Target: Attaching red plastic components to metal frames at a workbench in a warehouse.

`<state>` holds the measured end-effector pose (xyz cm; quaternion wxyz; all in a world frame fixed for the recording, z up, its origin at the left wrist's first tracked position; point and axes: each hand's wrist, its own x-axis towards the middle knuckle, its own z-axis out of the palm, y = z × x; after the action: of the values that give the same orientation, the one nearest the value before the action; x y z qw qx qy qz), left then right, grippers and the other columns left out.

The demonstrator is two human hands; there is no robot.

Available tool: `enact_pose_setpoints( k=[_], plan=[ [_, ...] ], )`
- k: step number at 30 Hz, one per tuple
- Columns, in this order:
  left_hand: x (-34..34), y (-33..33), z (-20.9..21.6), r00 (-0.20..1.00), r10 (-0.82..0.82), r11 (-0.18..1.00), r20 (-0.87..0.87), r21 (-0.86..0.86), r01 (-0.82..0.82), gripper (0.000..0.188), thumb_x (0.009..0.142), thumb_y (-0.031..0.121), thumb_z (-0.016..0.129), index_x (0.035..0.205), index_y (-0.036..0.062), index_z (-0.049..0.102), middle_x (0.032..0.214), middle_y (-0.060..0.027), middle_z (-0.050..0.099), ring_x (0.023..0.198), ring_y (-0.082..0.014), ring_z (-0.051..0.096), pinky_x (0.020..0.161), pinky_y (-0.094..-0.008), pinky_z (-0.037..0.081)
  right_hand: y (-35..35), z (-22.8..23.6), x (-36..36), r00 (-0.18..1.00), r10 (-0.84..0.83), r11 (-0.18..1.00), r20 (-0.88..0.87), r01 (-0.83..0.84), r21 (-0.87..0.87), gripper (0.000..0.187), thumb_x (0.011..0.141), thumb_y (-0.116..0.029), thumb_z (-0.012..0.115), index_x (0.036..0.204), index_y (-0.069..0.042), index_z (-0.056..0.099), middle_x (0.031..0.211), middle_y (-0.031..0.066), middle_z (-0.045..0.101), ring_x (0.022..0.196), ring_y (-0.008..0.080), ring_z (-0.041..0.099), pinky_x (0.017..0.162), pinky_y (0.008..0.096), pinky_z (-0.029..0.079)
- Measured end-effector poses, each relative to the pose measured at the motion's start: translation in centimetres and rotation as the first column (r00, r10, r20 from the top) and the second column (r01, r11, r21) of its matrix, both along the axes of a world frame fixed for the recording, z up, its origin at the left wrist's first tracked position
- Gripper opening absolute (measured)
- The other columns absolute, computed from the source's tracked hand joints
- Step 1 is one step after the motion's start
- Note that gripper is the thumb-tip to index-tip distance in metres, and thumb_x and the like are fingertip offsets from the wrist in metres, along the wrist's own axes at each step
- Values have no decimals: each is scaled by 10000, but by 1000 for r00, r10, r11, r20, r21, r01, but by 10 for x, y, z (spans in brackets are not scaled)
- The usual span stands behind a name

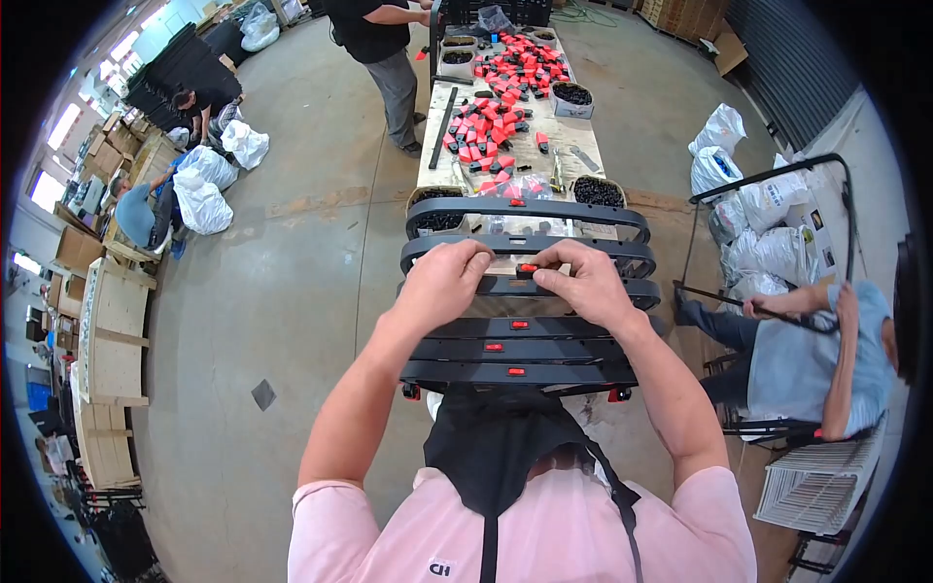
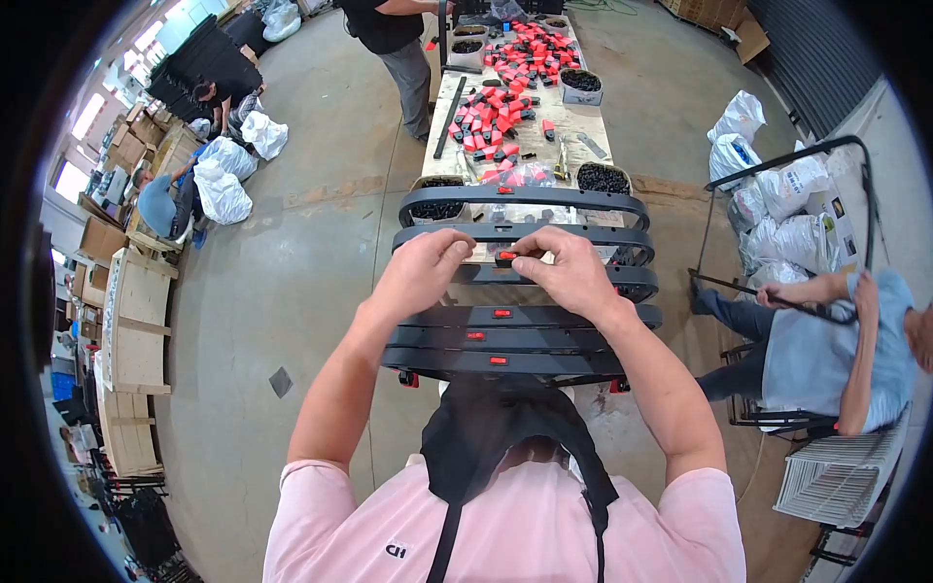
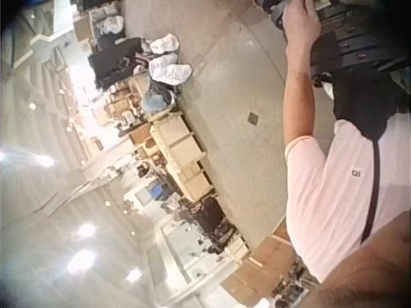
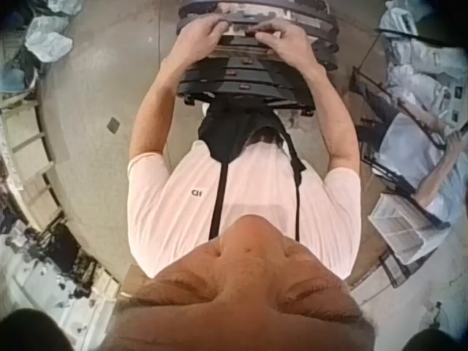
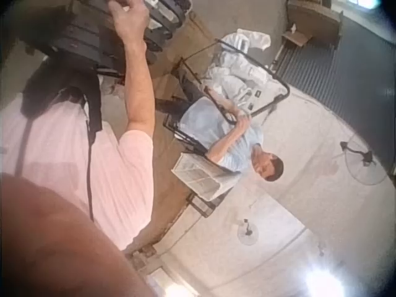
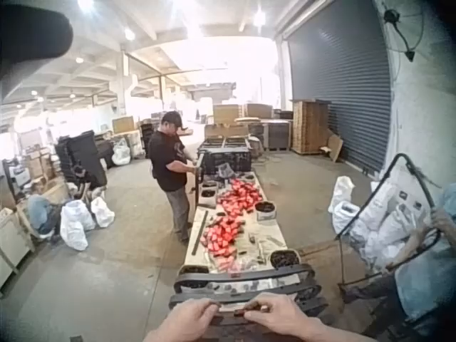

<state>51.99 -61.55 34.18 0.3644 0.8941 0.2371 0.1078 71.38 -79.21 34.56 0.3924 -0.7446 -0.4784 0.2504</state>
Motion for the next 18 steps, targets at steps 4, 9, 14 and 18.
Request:
enact_pose_setpoints(
  k=[4, 9, 14, 18],
  plan=[
    [6, 20, -4, 970, -108, 992, -216, -88, 91, 436, 1129, 385, 497, 1250, 35, 728, 1106, -186, 773, 1063, -341, 730, 930, -457, 578, 6, -20, -5, 999, 33, 999, -5, -33, 42, 247, 922, -193, 808, 1083, -6, 804, 1042, 123, 774, 991, 259, 732, 890, 398, 561],
    [28, 14, 22, 868, -214, 962, -448, -253, 106, 549, 1122, 523, 488, 1241, 60, 758, 1061, -169, 796, 992, -372, 740, 929, -483, 551, 6, -30, 0, 998, 60, 997, 29, -61, 43, 236, 911, -165, 804, 1084, -4, 801, 1033, 133, 770, 980, 270, 733, 880, 400, 565],
    [37, 33, 4, 815, -365, 864, -450, -490, 116, 650, 1104, 616, 511, 1291, 39, 745, 1047, -76, 811, 881, -190, 731, 872, -395, 564, 8, -25, -5, 996, 67, 996, -51, -64, 66, 223, 897, -131, 808, 1075, 4, 797, 1015, 134, 767, 916, 241, 740, 826, 378, 574],
    [39, 45, -6, 771, -491, 776, -405, -605, 177, 665, 1087, 600, 589, 1342, -5, 698, 1015, -65, 784, 884, -145, 710, 768, -349, 596, 9, -31, -4, 997, 53, 997, -63, -49, 66, 221, 892, -125, 811, 1066, 10, 797, 995, 132, 766, 889, 235, 744, 814, 367, 577]
  ],
)
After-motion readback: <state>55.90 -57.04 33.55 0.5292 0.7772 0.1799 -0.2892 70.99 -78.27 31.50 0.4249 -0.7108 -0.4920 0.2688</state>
